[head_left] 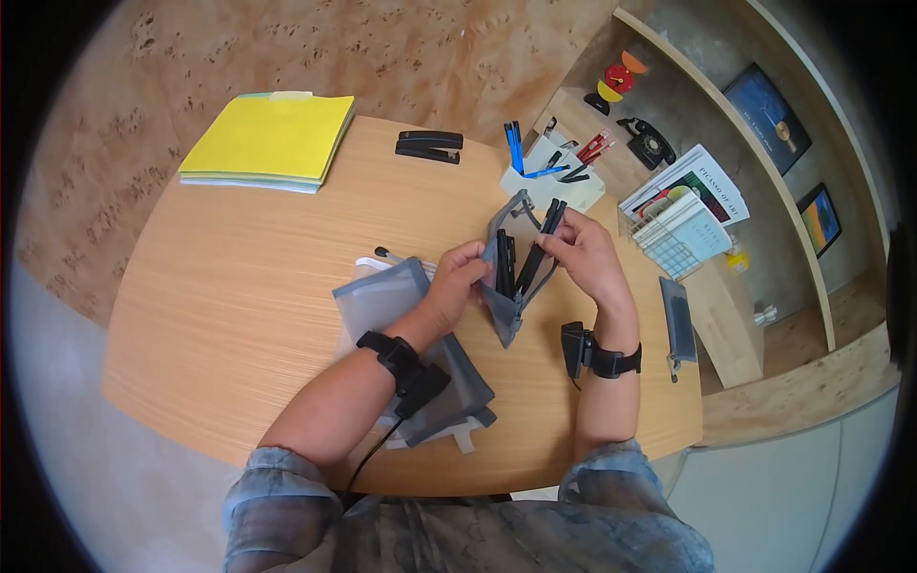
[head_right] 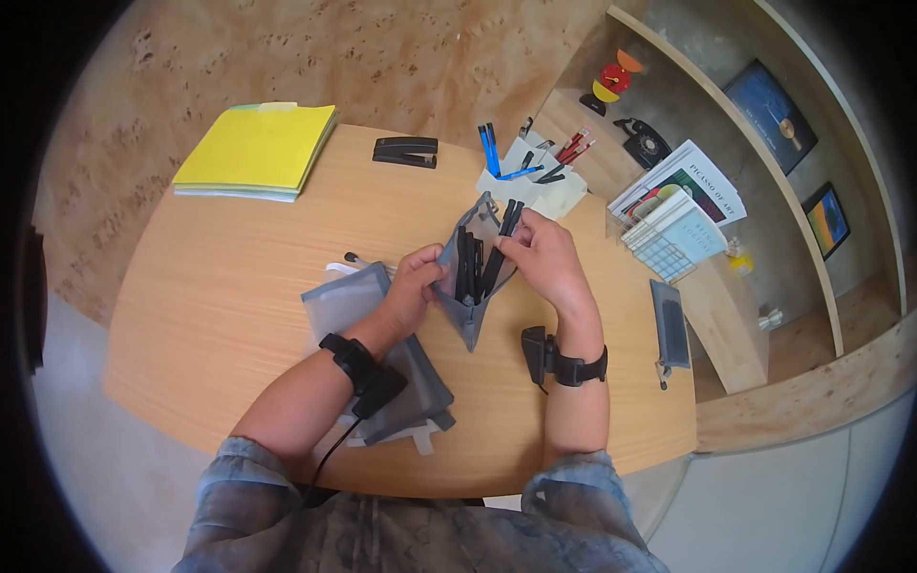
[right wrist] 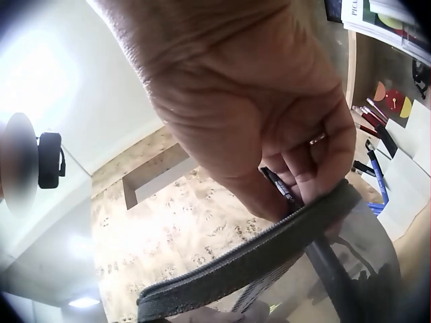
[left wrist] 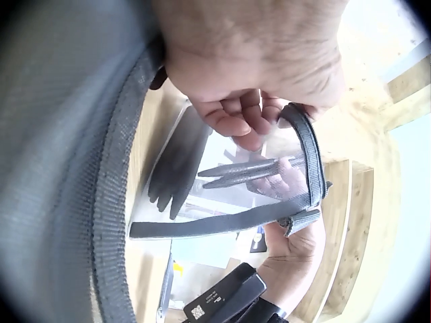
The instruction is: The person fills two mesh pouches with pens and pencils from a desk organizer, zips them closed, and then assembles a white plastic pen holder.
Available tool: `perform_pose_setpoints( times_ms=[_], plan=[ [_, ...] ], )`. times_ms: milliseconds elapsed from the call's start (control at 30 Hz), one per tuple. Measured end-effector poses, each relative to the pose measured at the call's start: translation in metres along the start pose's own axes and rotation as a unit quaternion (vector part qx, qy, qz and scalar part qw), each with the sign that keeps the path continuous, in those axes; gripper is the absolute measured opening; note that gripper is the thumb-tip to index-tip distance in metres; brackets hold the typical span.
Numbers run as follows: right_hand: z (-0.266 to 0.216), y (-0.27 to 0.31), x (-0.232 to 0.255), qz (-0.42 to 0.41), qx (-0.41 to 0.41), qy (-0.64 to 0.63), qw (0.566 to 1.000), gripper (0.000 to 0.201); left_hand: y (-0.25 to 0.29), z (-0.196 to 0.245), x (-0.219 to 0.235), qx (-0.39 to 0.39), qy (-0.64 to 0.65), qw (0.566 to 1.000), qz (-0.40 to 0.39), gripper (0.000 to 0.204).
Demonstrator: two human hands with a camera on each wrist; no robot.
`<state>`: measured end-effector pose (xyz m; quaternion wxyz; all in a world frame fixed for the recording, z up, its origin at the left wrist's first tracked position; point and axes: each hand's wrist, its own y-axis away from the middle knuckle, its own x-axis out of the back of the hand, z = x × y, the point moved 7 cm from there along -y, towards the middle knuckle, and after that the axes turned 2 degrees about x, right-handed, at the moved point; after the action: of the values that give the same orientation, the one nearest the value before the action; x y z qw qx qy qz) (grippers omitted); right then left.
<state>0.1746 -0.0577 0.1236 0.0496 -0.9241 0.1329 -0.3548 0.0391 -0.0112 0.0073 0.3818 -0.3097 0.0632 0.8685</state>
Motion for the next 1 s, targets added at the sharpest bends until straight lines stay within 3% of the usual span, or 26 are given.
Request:
perform_pose_setpoints(
  times_ms=[100,200,300,400,567,700,833,1000],
  plan=[
    [-0.011,0.001,0.012,0.038,-0.005,-0.029,0.999,0.015,0.001,0.002,0.0,0.002,0.003,1.0,-0.002,0.01],
    [-0.016,0.0,0.055,0.229,0.037,-0.081,0.969,0.014,0.002,0.004,-0.002,0.003,0.008,1.0,-0.002,0.01],
    [-0.023,0.002,0.091,0.411,0.115,-0.097,0.899,0.016,0.003,0.004,-0.003,0.007,0.01,1.0,0.003,0.009],
    [-0.002,-0.016,0.109,0.474,0.145,-0.014,0.868,0.016,0.001,0.001,-0.002,0.002,0.01,1.0,0.0,0.009],
    [0.01,-0.051,0.104,0.476,0.12,0.079,0.868,0.019,0.002,0.002,-0.003,0.008,0.012,1.0,0.0,0.009],
    [0.009,-0.074,0.09,0.371,0.035,0.215,0.903,0.02,0.002,0.004,-0.003,0.007,0.005,1.0,-0.002,0.009],
    [0.034,-0.078,0.084,0.357,0.072,0.176,0.915,0.024,0.001,0.002,-0.002,0.005,0.004,1.0,0.0,0.009],
    [0.017,-0.048,0.072,0.367,0.091,0.176,0.909,0.015,0.001,0.0,-0.003,0.002,-0.002,1.0,-0.001,0.008]
  ],
)
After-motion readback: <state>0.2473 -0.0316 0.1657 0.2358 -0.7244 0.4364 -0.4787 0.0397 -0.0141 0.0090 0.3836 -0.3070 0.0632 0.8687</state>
